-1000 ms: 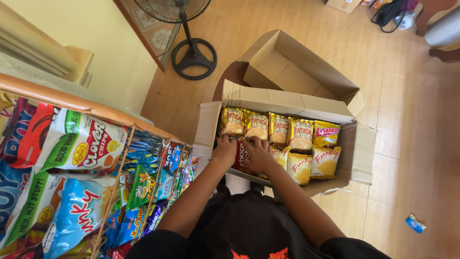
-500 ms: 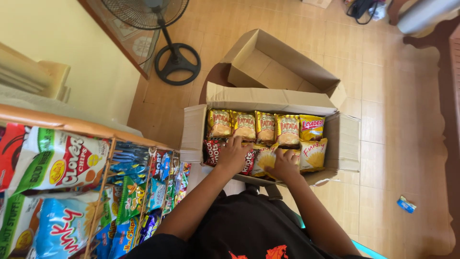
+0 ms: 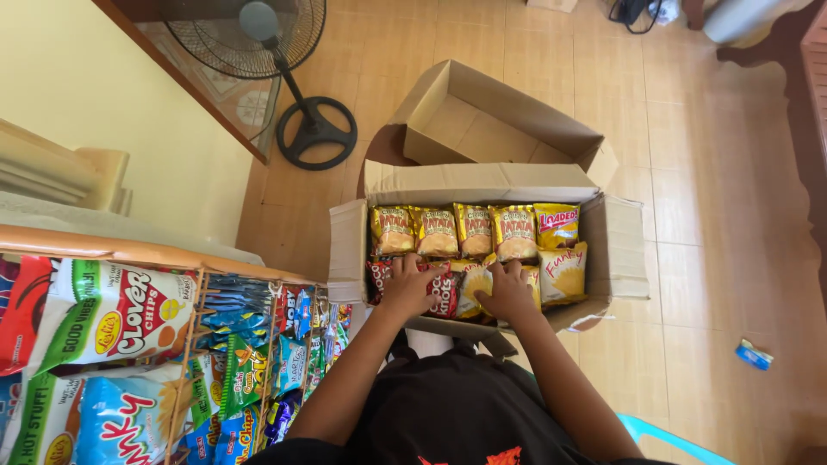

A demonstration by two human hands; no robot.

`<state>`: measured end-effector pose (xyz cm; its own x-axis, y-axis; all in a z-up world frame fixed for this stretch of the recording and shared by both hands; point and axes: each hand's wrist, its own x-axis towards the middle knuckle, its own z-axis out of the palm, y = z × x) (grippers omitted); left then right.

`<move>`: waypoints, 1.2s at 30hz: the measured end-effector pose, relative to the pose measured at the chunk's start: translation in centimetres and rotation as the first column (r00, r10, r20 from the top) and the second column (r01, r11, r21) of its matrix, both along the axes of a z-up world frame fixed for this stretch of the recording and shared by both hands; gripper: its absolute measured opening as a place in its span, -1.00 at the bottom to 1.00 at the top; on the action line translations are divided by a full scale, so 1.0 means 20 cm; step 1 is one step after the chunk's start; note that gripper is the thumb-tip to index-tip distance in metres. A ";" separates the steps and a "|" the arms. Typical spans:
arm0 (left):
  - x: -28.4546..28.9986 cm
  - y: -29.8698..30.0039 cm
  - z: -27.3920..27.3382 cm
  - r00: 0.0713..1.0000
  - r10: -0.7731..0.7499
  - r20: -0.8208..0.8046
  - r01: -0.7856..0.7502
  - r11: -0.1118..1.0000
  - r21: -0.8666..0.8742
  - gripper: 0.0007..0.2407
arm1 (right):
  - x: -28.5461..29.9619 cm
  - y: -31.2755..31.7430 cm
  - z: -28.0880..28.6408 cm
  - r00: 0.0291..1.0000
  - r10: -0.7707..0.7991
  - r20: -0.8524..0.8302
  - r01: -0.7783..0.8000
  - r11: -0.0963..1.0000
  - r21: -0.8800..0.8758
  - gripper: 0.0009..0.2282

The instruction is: Organize snack bags on a display rack and inside a cardboard box.

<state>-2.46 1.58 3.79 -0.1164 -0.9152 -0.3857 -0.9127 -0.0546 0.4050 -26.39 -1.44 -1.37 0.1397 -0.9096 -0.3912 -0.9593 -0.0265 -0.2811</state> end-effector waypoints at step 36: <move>-0.08 0.05 0.02 0.263 0.159 -0.951 -0.710 0.700 -0.080 -0.55 | 0.38 -0.29 0.24 0.183 -0.006 0.983 -0.354 0.932 0.072 -0.51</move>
